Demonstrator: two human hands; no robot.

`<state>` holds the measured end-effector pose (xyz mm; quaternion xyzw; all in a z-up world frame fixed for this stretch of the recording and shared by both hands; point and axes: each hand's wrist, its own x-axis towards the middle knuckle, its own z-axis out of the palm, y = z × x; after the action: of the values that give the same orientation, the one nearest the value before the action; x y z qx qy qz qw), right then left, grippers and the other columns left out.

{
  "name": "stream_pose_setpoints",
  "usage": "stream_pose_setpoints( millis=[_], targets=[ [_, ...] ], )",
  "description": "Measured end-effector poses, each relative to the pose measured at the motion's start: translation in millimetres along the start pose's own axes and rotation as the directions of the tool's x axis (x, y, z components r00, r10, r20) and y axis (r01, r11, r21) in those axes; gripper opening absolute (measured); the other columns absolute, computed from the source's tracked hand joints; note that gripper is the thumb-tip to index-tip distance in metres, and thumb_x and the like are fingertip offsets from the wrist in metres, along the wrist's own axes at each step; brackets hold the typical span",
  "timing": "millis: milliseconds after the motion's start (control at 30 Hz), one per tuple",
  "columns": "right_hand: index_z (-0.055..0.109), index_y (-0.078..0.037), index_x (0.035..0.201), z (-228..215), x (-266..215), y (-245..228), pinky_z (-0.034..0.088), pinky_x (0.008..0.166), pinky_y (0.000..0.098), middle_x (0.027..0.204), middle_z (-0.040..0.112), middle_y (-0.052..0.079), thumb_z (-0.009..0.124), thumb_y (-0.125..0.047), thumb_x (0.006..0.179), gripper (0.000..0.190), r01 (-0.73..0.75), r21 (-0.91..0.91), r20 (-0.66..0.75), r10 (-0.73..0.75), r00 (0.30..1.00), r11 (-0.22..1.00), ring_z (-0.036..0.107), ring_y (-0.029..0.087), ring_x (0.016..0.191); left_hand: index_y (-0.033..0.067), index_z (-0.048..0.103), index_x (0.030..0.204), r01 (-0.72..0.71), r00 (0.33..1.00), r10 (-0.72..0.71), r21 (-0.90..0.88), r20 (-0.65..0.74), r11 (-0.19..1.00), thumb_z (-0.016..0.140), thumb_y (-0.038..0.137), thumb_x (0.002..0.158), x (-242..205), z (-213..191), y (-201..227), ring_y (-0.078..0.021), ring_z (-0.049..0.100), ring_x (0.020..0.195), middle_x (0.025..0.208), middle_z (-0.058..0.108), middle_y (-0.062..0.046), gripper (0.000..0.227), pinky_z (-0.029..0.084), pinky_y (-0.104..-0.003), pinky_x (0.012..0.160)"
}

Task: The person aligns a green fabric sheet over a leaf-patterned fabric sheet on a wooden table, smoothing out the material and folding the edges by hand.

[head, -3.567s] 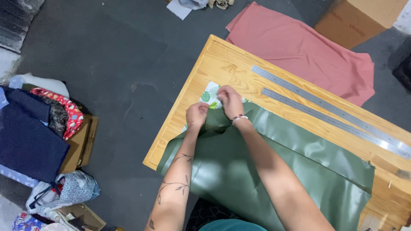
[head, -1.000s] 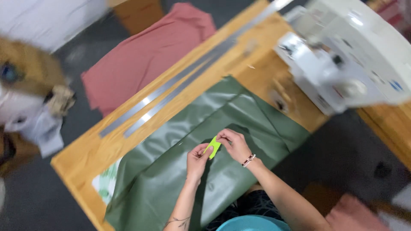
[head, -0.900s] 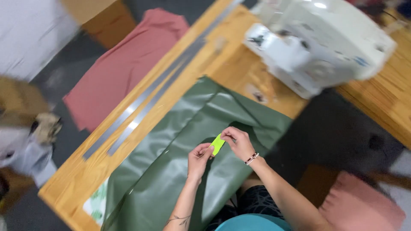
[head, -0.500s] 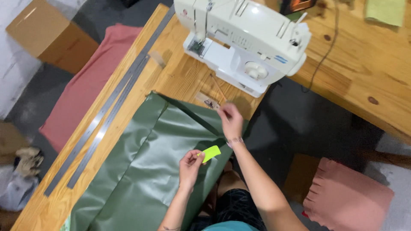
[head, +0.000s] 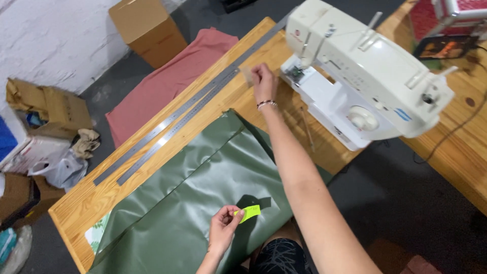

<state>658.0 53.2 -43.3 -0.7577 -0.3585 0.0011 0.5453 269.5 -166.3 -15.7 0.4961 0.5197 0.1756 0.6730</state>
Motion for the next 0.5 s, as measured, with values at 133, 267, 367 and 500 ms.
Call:
stream_pose_setpoints(
  millis=[133,267,367,500],
  targets=[
    [0.06,-0.014,0.089,-9.5,21.1,-38.2,0.047,0.064,0.0374,0.079,0.066,0.004,0.063,-0.004,0.09,0.011,0.014,0.007,0.1,-0.014,0.995,1.0,0.063,0.023,0.075,0.0054,0.074,0.087,0.058,0.997,-0.058,-0.002,-0.049,0.998,0.08,0.013,0.087,-0.6,-14.1,4.1,-0.0071,0.055,0.066,0.073,0.053,0.002,0.01,0.046,-0.021,0.066],
    [0.067,-0.013,0.097,-14.7,25.4,-52.9,0.055,0.065,0.039,0.091,0.073,0.01,0.062,-0.005,0.096,0.009,-0.071,-0.081,0.244,0.089,0.966,0.994,0.069,0.028,0.087,0.0058,0.072,0.085,0.012,1.0,-0.012,-0.029,-0.011,1.0,0.079,0.012,0.088,6.1,-10.1,9.8,-0.0056,0.052,0.066,0.074,0.05,0.004,0.01,0.044,-0.019,0.064],
    [0.07,-0.013,0.099,-6.4,28.3,-28.1,0.058,0.072,0.039,0.092,0.076,0.008,0.066,0.003,0.09,0.018,-0.016,-0.065,0.248,0.031,0.968,0.998,0.072,0.025,0.089,0.0064,0.072,0.085,-0.007,1.0,0.008,-0.03,0.025,1.0,0.079,0.013,0.088,14.1,-3.4,16.1,-0.0045,0.05,0.063,0.072,0.047,0.005,0.011,0.043,-0.019,0.061],
    [0.072,-0.014,0.099,-19.6,16.6,-36.1,0.061,0.08,0.0305,0.096,0.078,0.002,0.066,0.005,0.089,0.023,-0.058,0.053,0.216,0.045,0.975,0.997,0.074,0.019,0.091,0.007,0.074,0.089,-0.019,0.998,0.02,-0.023,0.059,1.0,0.078,0.013,0.088,28.4,3.9,31.8,-0.0059,0.052,0.061,0.066,0.059,0.003,0.007,0.042,-0.02,0.059]
  ],
)
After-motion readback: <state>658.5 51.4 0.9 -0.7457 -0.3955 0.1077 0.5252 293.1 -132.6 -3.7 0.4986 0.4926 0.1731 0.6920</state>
